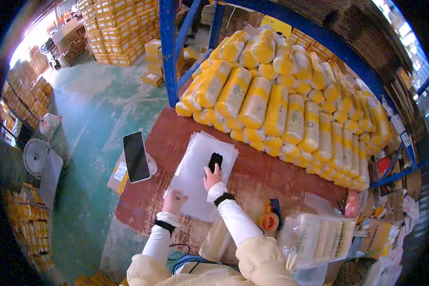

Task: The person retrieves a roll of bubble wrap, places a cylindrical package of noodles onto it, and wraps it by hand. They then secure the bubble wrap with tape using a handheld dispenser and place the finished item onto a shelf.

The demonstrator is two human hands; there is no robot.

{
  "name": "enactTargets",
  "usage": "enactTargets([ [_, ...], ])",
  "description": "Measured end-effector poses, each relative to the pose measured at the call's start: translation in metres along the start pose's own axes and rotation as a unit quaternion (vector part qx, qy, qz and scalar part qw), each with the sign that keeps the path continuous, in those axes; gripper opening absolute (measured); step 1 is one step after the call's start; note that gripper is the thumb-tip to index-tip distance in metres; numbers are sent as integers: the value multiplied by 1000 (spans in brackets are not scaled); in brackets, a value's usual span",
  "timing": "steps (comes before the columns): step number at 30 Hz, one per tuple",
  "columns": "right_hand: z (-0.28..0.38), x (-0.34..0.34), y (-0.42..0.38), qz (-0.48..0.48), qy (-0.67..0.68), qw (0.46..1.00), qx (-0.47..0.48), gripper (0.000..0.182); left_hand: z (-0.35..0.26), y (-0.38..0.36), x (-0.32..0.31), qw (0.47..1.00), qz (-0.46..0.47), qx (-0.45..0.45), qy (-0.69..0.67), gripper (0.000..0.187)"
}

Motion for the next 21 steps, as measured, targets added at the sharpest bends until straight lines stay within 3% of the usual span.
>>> enactTargets([
  [1,2,4,0,-10,5,1000,-1,41,-7,3,-2,997,50,-38,33,12],
  [4,-1,4,0,-21,15,1000,2,42,-41,-18,43,982,4,147,-121,10],
  [7,0,-3,3,46,56,996,55,43,-65,-41,61,957,24,68,-279,14],
  [10,-2,1,1,146,25,988,36,43,-108,-67,87,919,37,-5,-391,22],
  [13,5,12,-5,185,-132,966,127,48,-128,-81,103,888,9,-45,-457,24],
  [15,16,31,-29,243,-25,960,140,51,-134,-86,108,877,-15,-69,-475,16],
  [16,16,38,-46,273,147,945,106,51,-133,-89,108,879,-26,-59,-473,14],
  [18,14,56,-81,304,470,828,31,53,-133,-96,107,880,-46,-43,-471,10],
  [19,13,67,-98,306,610,731,-7,54,-135,-102,104,876,-51,-42,-478,11],
  [21,16,89,-139,281,831,474,-81,56,-138,-111,87,856,-59,-52,-510,11],
])
Point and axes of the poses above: each hand's wrist, its own y-axis towards the middle knuckle, its own x-axis out of the back of the hand, z = x × y, the point moved 6 cm from there along y, towards the middle knuckle, and after that the axes turned 5 degrees about z, right-handed, at the moved point
